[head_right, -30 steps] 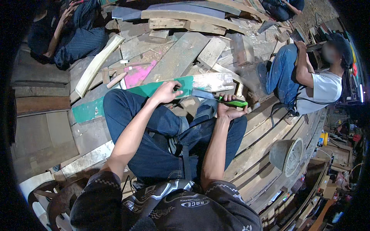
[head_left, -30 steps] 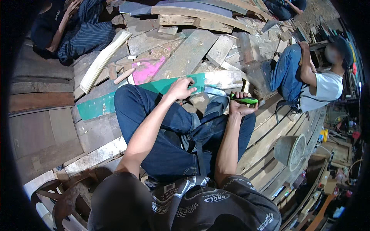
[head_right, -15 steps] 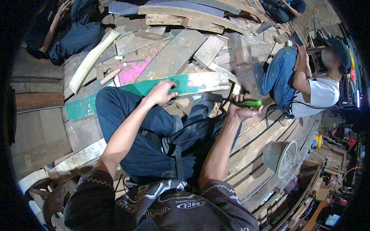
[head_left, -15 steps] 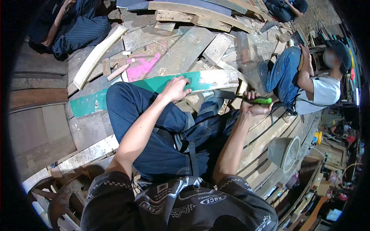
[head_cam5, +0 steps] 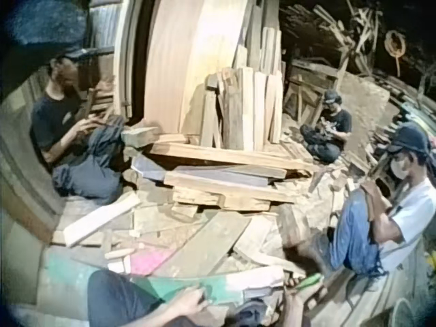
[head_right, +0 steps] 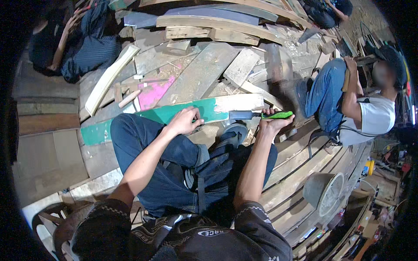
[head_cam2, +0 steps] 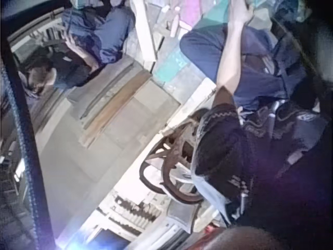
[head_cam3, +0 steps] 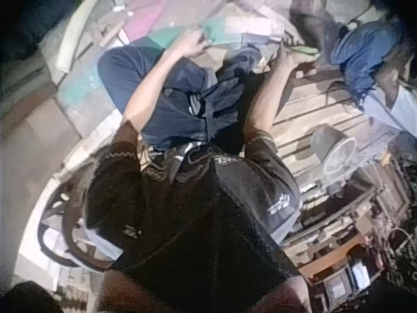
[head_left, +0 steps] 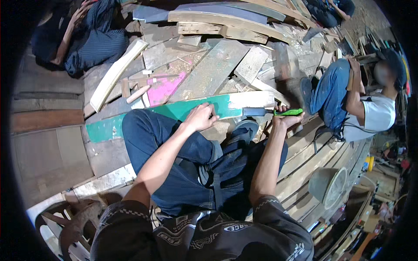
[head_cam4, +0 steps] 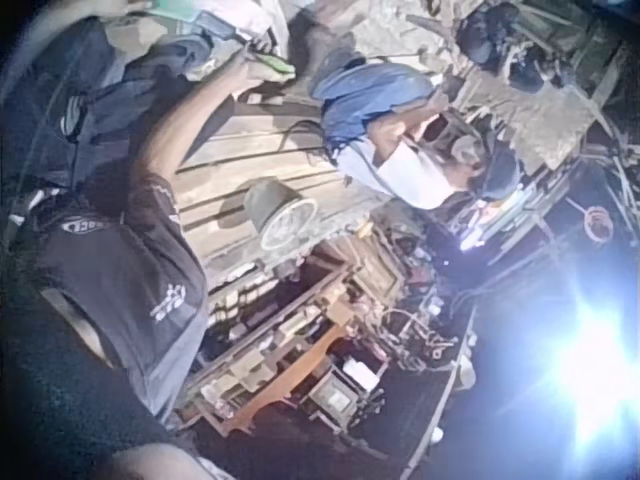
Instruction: The person is using a chisel to carve or shape a piece of wood while sitting on a workshop floor.
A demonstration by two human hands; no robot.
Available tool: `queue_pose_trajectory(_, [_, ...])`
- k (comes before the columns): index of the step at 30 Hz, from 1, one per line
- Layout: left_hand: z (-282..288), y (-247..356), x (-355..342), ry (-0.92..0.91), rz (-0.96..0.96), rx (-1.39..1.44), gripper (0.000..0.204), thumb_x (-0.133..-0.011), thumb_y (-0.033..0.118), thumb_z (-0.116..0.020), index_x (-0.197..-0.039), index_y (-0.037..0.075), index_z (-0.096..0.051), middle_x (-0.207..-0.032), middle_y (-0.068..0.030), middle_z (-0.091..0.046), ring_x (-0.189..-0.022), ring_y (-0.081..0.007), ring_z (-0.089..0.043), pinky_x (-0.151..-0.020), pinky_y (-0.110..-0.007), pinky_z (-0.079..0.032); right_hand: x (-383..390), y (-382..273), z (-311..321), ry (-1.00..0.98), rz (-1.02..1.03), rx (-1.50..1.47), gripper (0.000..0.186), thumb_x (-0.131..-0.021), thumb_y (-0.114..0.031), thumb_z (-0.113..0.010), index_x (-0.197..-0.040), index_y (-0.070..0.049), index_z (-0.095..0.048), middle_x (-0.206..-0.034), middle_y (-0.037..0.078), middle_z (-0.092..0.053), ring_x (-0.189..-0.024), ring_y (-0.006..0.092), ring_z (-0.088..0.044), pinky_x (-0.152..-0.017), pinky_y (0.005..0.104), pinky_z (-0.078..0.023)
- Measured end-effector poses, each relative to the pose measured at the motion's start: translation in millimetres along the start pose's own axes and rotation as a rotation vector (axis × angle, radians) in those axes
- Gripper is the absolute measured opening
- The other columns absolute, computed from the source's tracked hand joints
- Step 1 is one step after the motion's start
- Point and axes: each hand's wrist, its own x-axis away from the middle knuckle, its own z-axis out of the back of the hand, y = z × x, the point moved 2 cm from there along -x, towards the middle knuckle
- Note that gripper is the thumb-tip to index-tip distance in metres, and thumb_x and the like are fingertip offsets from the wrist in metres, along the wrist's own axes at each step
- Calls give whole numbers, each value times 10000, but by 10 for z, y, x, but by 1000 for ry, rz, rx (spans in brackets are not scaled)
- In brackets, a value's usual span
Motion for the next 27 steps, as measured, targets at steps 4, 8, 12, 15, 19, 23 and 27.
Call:
queue_pose_trajectory(4, [-27, 56, -49, -42, 4, -85, 293, -823, 295, -710, -875, 28, -600, -975, -191, -590, -986, -362, -582, -857, -450, -461, -63, -31, -40, -84, 13, -27, 723, -838, -768, -382, -803, -46, -422, -670, 94, -432, -587, 249, -397, -633, 414, -385])
queue_pose_trajectory(8, [-42, 62, -60, -59, 20, -125, 316, -812, 314, -719, -892, 34, -597, -1000, -184, -572, -995, -367, -568, -862, -457, -454, -57, -34, -79, -45, 35, -45, 737, -818, -795, -395, -727, -65, -432, -617, 54, -384, -544, 212, -372, -544, 343, -334])
queue_pose_trajectory(12, [-12, 100, -68, -49, 41, -75, 316, -809, 307, -725, -886, 27, -600, -965, -184, -563, -970, -367, -566, -836, -451, -455, -119, -71, -21, -73, 28, -15, 765, -778, -858, -362, -644, -105, -381, -557, 3, -306, -461, 155, -294, -465, 297, -260])
queue_pose_trajectory(15, [-39, 52, -56, -32, -10, -84, 316, -815, 299, -730, -873, 17, -599, -928, -184, -563, -946, -359, -572, -810, -443, -459, -63, -65, -63, 48, 134, 55, 770, -756, -885, -356, -644, -123, -369, -562, -7, -309, -453, 139, -285, -440, 285, -238])
queue_pose_trajectory(19, [-26, 44, -52, -19, -8, -92, 326, -808, 299, -739, -875, 12, -598, -908, -178, -563, -887, -354, -585, -774, -441, -467, -10, -31, -121, -21, 98, 78, 761, -768, -874, -355, -666, -120, -361, -555, -3, -309, -452, 141, -280, -444, 294, -242])
queue_pose_trajectory(23, [-18, 69, -59, -19, -7, -83, 312, -811, 285, -736, -877, 12, -601, -902, -172, -559, -865, -349, -590, -755, -439, -469, -210, -231, -17, 74, 118, -5, 758, -765, -884, -343, -645, -135, -328, -531, -10, -274, -440, 150, -249, -446, 300, -216])
queue_pose_trajectory(27, [-27, 68, -77, -3, -26, -101, 292, -808, 259, -736, -869, 8, -600, -897, -168, -555, -865, -343, -589, -739, -437, -472, -112, -76, -97, 105, 88, 40, 771, -757, -895, -335, -622, -136, -313, -533, -11, -267, -442, 153, -259, -452, 307, -226])
